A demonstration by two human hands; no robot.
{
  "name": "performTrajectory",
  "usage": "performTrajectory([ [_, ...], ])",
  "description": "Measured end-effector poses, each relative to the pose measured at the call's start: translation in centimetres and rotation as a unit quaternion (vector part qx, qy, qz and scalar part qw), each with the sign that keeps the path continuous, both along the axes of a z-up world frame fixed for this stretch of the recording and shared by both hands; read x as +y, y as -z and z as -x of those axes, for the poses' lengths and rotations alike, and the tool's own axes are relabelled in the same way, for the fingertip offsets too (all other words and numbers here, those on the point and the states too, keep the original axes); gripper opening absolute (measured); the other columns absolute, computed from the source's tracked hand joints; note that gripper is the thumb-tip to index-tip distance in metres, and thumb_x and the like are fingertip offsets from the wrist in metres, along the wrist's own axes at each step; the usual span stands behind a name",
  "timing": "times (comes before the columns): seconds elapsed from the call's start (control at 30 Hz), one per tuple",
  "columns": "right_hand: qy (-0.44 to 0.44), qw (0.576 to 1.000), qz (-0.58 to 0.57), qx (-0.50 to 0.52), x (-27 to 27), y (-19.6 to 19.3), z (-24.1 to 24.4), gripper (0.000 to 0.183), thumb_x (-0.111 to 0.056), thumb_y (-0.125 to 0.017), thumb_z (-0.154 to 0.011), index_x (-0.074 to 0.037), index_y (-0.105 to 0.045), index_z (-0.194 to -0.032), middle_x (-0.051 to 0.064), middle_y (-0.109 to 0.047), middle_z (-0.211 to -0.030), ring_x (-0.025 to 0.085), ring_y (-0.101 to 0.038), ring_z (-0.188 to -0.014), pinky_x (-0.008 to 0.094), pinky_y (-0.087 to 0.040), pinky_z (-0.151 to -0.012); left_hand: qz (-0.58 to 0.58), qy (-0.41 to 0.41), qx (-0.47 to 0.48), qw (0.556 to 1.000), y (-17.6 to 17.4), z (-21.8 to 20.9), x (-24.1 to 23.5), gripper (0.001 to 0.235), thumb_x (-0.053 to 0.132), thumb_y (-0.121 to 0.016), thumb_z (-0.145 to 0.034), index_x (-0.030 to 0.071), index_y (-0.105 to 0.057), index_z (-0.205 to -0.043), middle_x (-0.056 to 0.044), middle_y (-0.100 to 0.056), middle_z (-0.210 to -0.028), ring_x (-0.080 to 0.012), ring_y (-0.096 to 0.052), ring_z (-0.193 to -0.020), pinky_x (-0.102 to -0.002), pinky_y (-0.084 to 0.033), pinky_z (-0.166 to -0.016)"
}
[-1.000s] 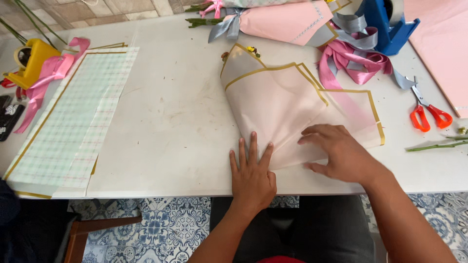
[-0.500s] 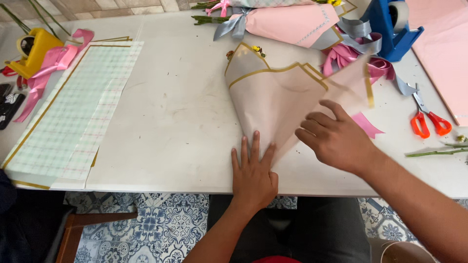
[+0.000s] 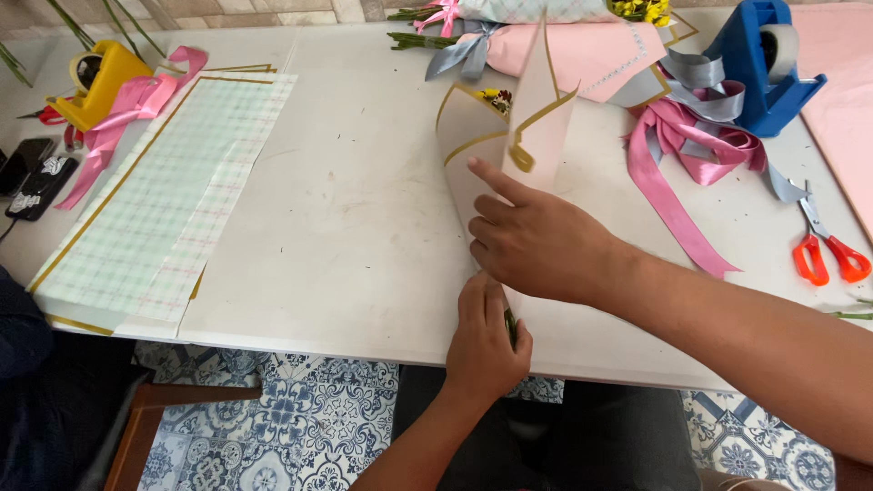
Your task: The person prepares decorative paper and wraps a small bunch of yellow and white flowers, folding and taping the paper around the stems to form a cone-shaped bouquet.
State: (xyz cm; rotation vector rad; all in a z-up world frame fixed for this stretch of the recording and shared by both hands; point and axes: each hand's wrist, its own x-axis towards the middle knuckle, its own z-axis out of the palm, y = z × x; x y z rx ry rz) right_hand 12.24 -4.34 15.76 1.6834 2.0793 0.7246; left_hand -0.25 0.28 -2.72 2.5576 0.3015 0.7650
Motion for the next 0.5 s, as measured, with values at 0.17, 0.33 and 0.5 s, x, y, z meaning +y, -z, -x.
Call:
performTrajectory([
  [0.17, -0.058, 0.998, -0.03, 0.009, 2.8, 1.1, -0.5, 0.024, 0.001, -0.065, -0.085, -0.016, -0.071, -0.07, 0.0, -0.063, -0.072, 0.023, -0.062, -0.085, 0.058, -0.019, -0.129, -0.017, 0.016, -0.093, 0.995, 0.7, 0.5, 0.3, 0.025, 0.008, -0.066, -0.091, -0.007, -0.058, -0.109, -0.021, -0.053, -0.118, -0.0422, -0.056, -0.123, -0.054, -0.048, -0.109],
  [0.33, -0.113, 0.992, -0.047, 0.011, 5.4, 3.6, -1.4, 0.042, 0.005, -0.059, -0.088, -0.022, -0.068, -0.057, -0.002, -0.06, -0.068, 0.025, -0.056, -0.074, 0.063, -0.021, -0.13, -0.022, 0.042, -0.158, 0.986, -0.6, 1.4, -0.1, 0.011, -0.001, -0.07, -0.093, -0.005, -0.06, -0.096, -0.016, -0.052, -0.105, -0.0346, -0.058, -0.104, -0.046, -0.054, -0.091],
  [0.5, -0.124, 0.991, -0.041, 0.035, 8.3, 7.0, -1.4, 0.032, -0.003, -0.064, -0.085, -0.024, -0.076, -0.064, 0.004, -0.067, -0.07, 0.031, -0.061, -0.078, 0.065, -0.018, -0.129, 0.003, 0.049, -0.182, 0.982, -0.8, 1.5, -0.2, 0.008, -0.002, -0.067, -0.093, -0.003, -0.059, -0.092, -0.015, -0.052, -0.097, -0.0336, -0.057, -0.093, -0.046, -0.051, -0.086],
])
